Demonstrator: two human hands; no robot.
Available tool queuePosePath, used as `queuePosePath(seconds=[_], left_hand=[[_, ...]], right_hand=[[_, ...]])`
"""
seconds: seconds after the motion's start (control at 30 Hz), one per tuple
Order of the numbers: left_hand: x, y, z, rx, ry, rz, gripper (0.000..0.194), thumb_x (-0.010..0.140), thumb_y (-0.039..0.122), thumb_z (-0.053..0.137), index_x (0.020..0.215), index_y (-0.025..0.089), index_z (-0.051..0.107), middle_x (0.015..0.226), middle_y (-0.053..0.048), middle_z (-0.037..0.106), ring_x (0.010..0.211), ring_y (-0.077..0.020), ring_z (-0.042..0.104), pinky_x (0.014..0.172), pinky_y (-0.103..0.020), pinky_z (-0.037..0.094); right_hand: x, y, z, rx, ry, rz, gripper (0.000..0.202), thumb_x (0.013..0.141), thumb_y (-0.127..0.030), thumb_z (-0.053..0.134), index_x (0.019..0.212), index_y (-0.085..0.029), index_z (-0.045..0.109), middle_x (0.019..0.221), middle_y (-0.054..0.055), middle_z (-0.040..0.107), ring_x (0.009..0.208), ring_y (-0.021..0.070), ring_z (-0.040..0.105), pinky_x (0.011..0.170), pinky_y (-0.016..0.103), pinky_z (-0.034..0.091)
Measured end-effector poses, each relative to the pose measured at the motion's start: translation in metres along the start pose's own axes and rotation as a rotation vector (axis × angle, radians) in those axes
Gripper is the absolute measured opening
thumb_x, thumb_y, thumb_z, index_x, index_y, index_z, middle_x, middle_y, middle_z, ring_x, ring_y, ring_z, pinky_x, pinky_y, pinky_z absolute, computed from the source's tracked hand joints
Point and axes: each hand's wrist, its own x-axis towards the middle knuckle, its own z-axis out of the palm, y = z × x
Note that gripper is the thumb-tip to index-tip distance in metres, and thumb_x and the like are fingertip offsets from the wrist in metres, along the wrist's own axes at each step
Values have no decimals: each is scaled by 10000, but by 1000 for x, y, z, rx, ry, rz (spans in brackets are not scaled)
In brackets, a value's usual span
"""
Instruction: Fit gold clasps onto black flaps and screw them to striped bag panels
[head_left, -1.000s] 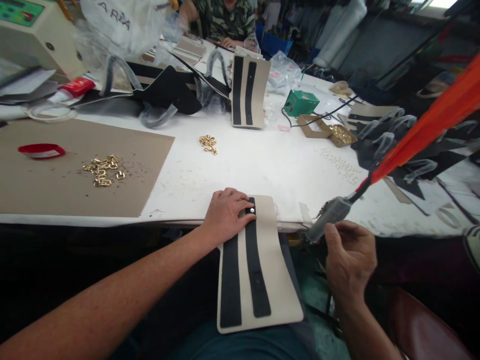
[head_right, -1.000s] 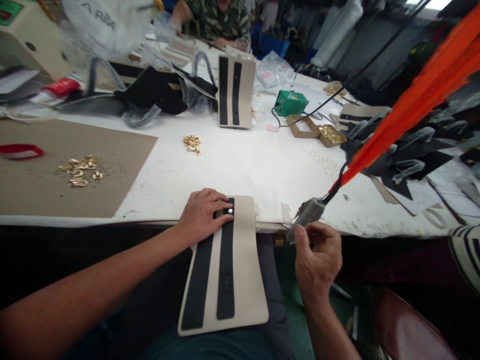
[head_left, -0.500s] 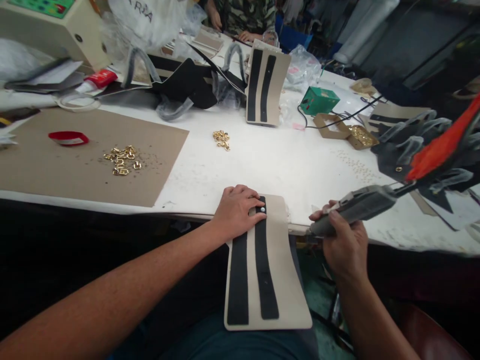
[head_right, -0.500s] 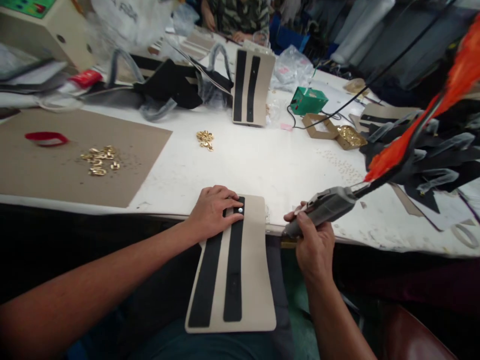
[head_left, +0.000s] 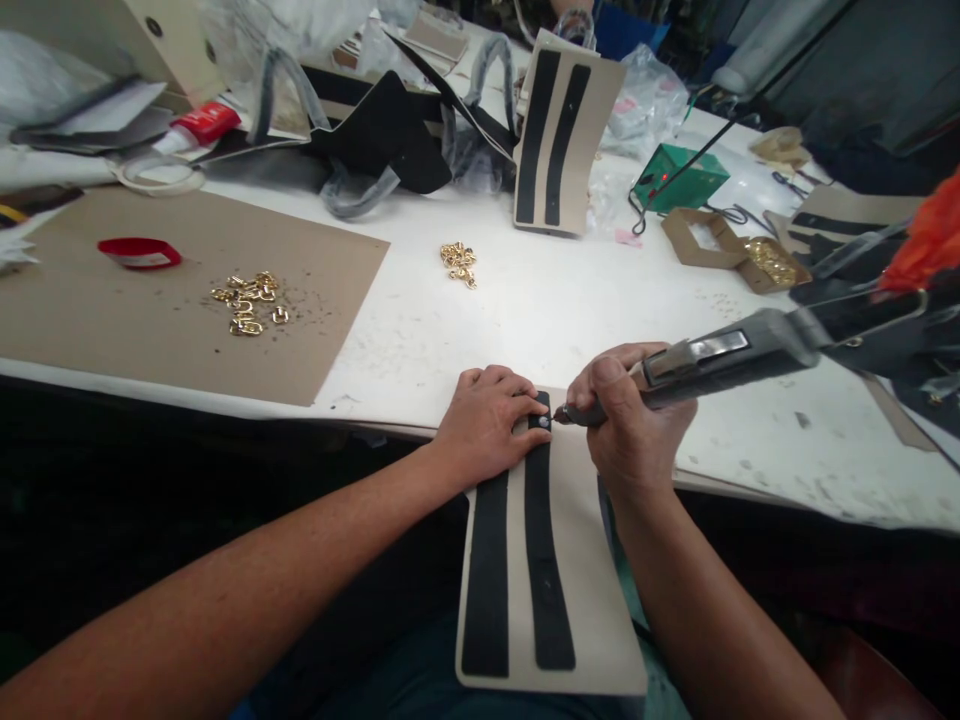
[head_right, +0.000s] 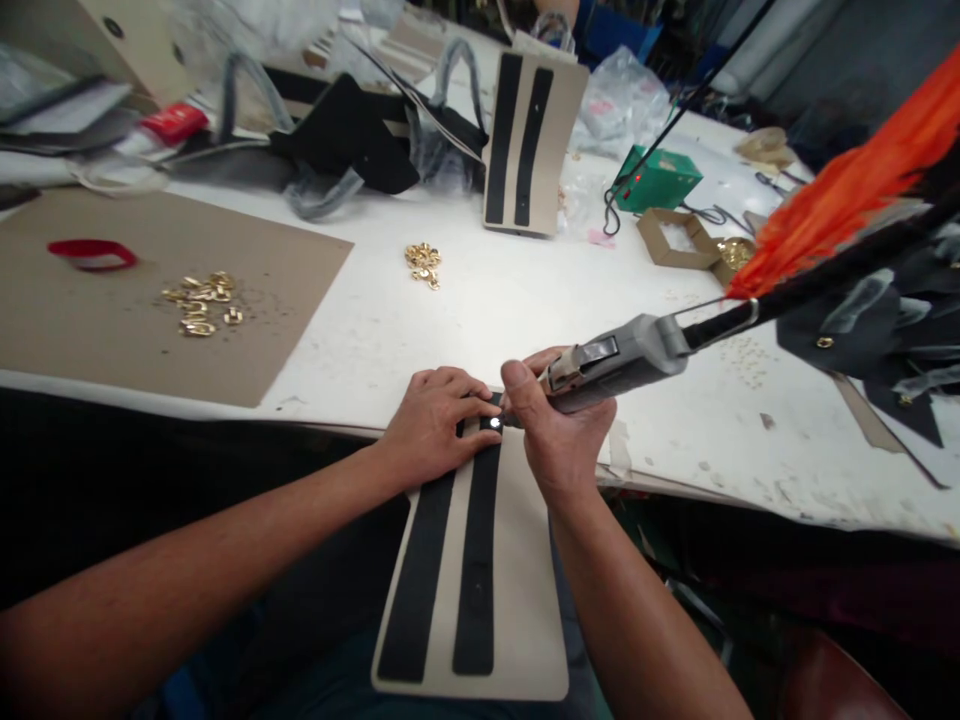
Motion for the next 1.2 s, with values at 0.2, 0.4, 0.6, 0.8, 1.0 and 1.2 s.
queuePosePath(seconds=[0.2,0.4,0.6,0.8,1.0,1.2], left_hand=[[0,0,-1,-9,-4,-1,240,898,476,785,1068,308,796,1246,3,745,1222,-277,576,993,-495,352],[0,-1,0,-16,-4,-3,259,887,488,793,1073,307,795,1241,9,746,1221,-276,576,1002,-493,356],[1,0,-1,-7,-12,-11,252,888,478,793,1064,297,793,1232,5,752,1218,-275,580,998,-496,356],[2,1,-2,-15,-25,-21,253,894,487,782,1072,307,792,1244,5,748,1237,-280,568,1008,-493,354],[2,2,-3,0,-33,-17,240,902,464,776,1080,303,786,1249,-1,743,1227,-277,570,1006,-493,350],[1,2,-1,38,-31,-24,272,924,506,739,1094,297,779,1238,-31,730,1206,-289,559,993,-491,358]], right_hand=[[0,6,1,-53,-13,-1,348,872,-439,825,805,-225,560,605,-56,567,468,139,572,478,290,508],[0,8,0,-18,-35,-4,293,879,-361,811,833,-232,552,628,-61,576,463,133,563,462,288,490],[3,9,-2,38,-121,-21,267,889,-284,774,818,-236,521,661,-64,578,473,120,553,473,284,487],[6,9,-3,63,-176,28,268,890,-260,776,831,-232,516,650,-70,564,486,115,551,493,279,486],[5,12,-5,82,-186,24,265,903,-300,775,848,-235,523,681,-63,582,492,114,557,488,278,498],[5,15,-5,-1,-255,0,301,865,-369,812,843,-237,543,695,-40,594,574,138,588,527,283,503]])
